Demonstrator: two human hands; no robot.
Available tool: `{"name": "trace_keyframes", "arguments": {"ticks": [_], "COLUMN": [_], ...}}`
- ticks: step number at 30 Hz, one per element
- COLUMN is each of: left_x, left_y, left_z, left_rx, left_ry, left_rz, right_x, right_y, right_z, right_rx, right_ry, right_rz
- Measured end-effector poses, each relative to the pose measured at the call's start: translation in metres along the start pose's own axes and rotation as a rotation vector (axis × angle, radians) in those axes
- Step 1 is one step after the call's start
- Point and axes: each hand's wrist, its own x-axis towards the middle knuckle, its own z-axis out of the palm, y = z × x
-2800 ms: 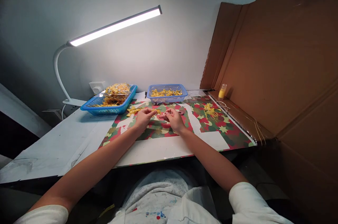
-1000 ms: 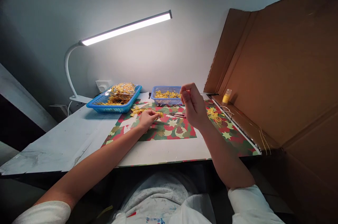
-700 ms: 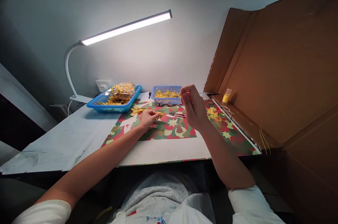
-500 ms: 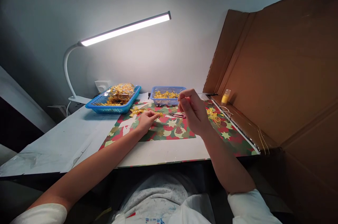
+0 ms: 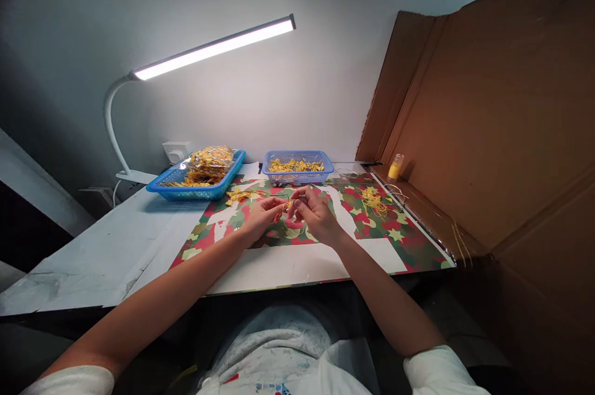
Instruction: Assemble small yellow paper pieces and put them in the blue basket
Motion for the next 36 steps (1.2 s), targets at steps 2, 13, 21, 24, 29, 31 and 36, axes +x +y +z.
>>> {"name": "trace_keyframes", "arguments": {"ticks": [2, 13, 21, 24, 29, 31, 36], "left_x": [-0.001, -0.001, -0.001, 0.000, 0.000, -0.001, -0.002], "left_y": [0.002, -0.004, -0.007, -0.009, -0.009, -0.008, -0.007], "left_z": [0.000, 0.000, -0.001, 0.000, 0.001, 0.001, 0.000], "left_rx": [-0.001, -0.019, 0.096, 0.104, 0.100, 0.103, 0.133], "left_ry": [-0.002, 0.014, 0.002, 0.021, 0.021, 0.007, -0.002], "left_rz": [-0.019, -0.185, -0.119, -0.113, -0.111, -0.117, -0.080], "right_x": [0.000, 0.002, 0.003, 0.003, 0.000, -0.003, -0.012], "right_y": [0.008, 0.002, 0.008, 0.008, 0.018, 0.025, 0.044], "right_z": [-0.002, -0.054, -0.080, -0.099, -0.079, -0.056, -0.008], "right_rx": [0.002, 0.196, 0.167, 0.202, 0.088, 0.015, -0.236], "right_ry": [0.008, 0.579, 0.911, 0.914, 0.790, 0.621, 0.238], "right_rz": [0.043, -0.073, -0.243, -0.175, -0.085, -0.021, 0.147]}}
